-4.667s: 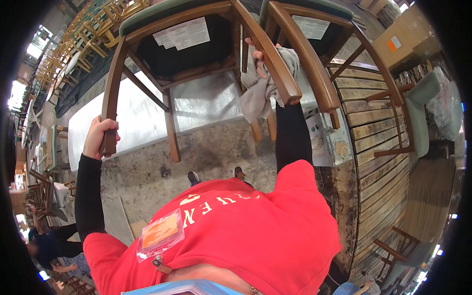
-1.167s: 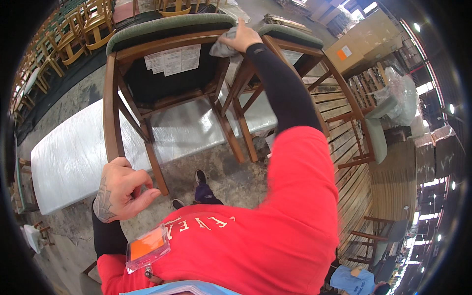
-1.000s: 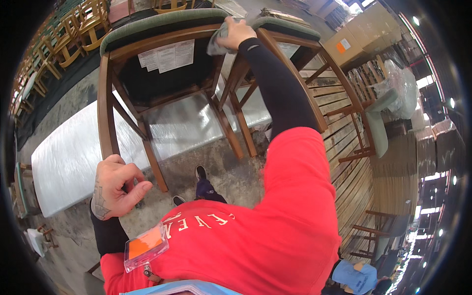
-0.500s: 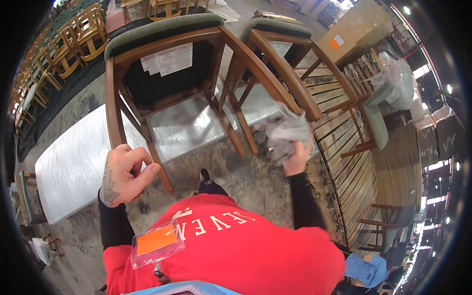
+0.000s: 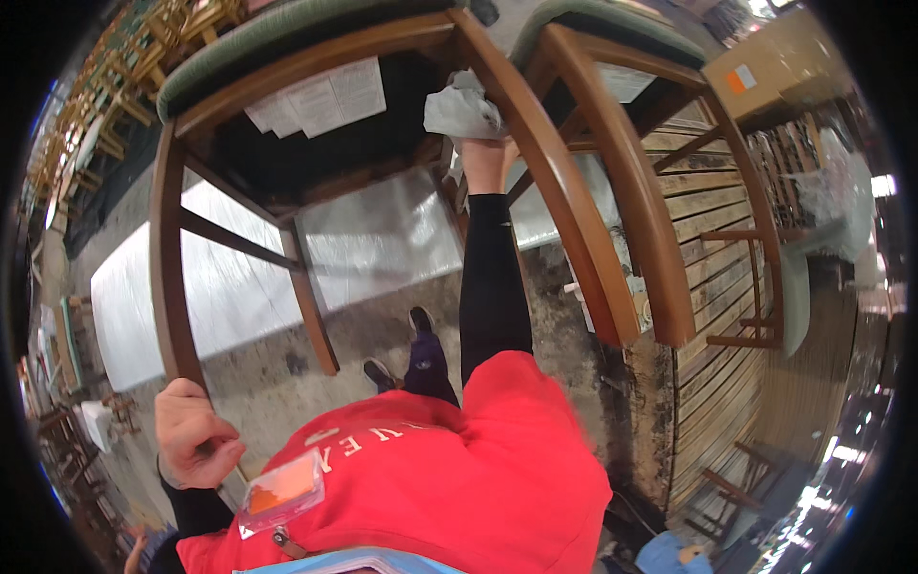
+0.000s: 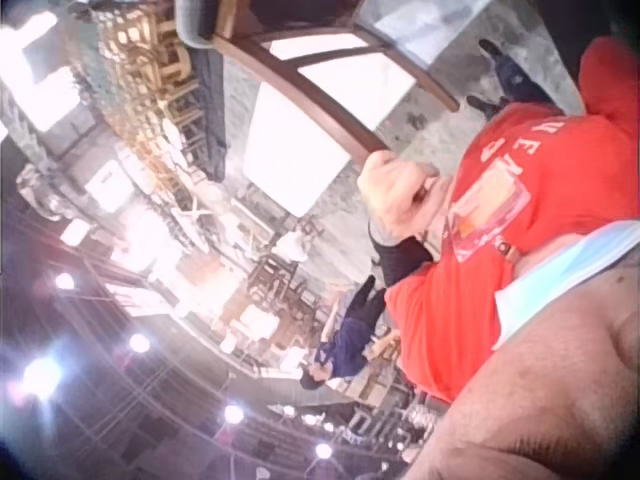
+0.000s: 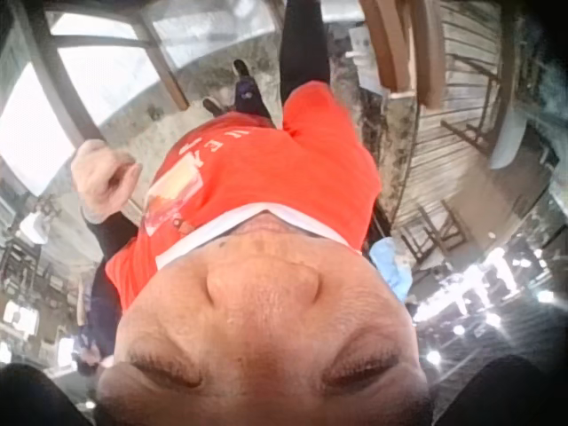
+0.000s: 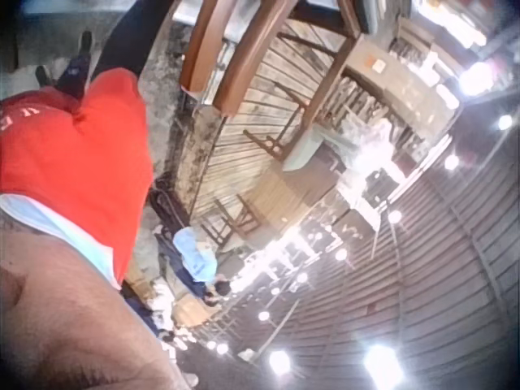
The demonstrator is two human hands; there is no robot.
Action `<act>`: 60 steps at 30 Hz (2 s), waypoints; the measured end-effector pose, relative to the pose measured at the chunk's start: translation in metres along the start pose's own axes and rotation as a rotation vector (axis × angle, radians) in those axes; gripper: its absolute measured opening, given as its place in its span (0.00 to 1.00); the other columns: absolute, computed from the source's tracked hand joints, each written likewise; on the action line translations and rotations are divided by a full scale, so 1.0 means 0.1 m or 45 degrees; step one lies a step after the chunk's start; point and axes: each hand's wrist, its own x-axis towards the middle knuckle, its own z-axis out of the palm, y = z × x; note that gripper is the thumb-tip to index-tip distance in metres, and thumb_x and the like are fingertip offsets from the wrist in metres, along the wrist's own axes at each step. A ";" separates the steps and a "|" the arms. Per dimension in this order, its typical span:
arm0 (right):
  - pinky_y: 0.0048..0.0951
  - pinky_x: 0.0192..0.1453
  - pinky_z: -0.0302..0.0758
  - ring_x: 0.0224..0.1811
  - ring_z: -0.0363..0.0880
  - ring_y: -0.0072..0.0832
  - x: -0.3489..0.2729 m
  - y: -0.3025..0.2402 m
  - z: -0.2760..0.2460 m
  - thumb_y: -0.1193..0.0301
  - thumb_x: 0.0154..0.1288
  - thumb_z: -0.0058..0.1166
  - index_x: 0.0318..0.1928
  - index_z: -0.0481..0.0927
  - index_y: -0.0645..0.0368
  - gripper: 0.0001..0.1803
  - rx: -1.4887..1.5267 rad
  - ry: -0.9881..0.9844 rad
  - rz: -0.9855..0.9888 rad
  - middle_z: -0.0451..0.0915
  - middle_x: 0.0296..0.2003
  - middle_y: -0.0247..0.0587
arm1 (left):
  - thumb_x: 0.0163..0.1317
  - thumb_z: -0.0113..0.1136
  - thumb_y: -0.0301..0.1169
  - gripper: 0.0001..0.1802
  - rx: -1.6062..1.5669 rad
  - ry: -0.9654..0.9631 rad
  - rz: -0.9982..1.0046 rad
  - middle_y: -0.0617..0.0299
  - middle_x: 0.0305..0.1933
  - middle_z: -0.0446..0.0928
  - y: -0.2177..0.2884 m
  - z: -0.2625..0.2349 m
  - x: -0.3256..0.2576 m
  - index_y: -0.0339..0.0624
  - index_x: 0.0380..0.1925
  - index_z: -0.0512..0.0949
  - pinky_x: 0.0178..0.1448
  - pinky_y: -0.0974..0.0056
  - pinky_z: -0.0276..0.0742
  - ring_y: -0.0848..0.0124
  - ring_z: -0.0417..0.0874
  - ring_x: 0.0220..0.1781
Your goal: The person wipes the underside of a wooden chair with a cloth, then lifts and repositions it. This sequence repeats several times as the person cleans multiple chairs in a workshop.
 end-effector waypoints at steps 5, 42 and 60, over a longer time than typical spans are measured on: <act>0.35 0.60 0.75 0.52 0.81 0.37 -0.88 0.93 -0.30 0.72 0.57 0.68 0.60 0.71 0.64 0.31 -0.356 0.048 0.103 0.82 0.49 0.44 | 0.46 0.72 0.36 0.12 -0.042 0.053 -0.031 0.70 0.09 0.64 0.03 0.01 0.11 0.48 0.15 0.77 0.28 0.62 0.59 0.67 0.66 0.11; 0.45 0.64 0.73 0.63 0.74 0.50 -1.49 0.77 -0.95 0.63 0.57 0.65 0.47 0.84 0.64 0.21 -1.248 -0.839 0.755 0.80 0.56 0.57 | 0.47 0.74 0.39 0.14 -0.052 0.168 -0.027 0.72 0.10 0.65 -0.01 0.14 0.08 0.46 0.18 0.78 0.29 0.62 0.61 0.68 0.65 0.11; 0.37 0.51 0.80 0.49 0.85 0.49 -0.99 1.49 -0.98 0.68 0.62 0.60 0.46 0.84 0.61 0.14 -0.864 -0.855 0.204 0.85 0.42 0.55 | 0.57 0.71 0.43 0.19 -0.042 0.169 -0.003 0.70 0.09 0.66 -0.03 0.13 0.08 0.45 0.17 0.78 0.30 0.63 0.61 0.69 0.65 0.10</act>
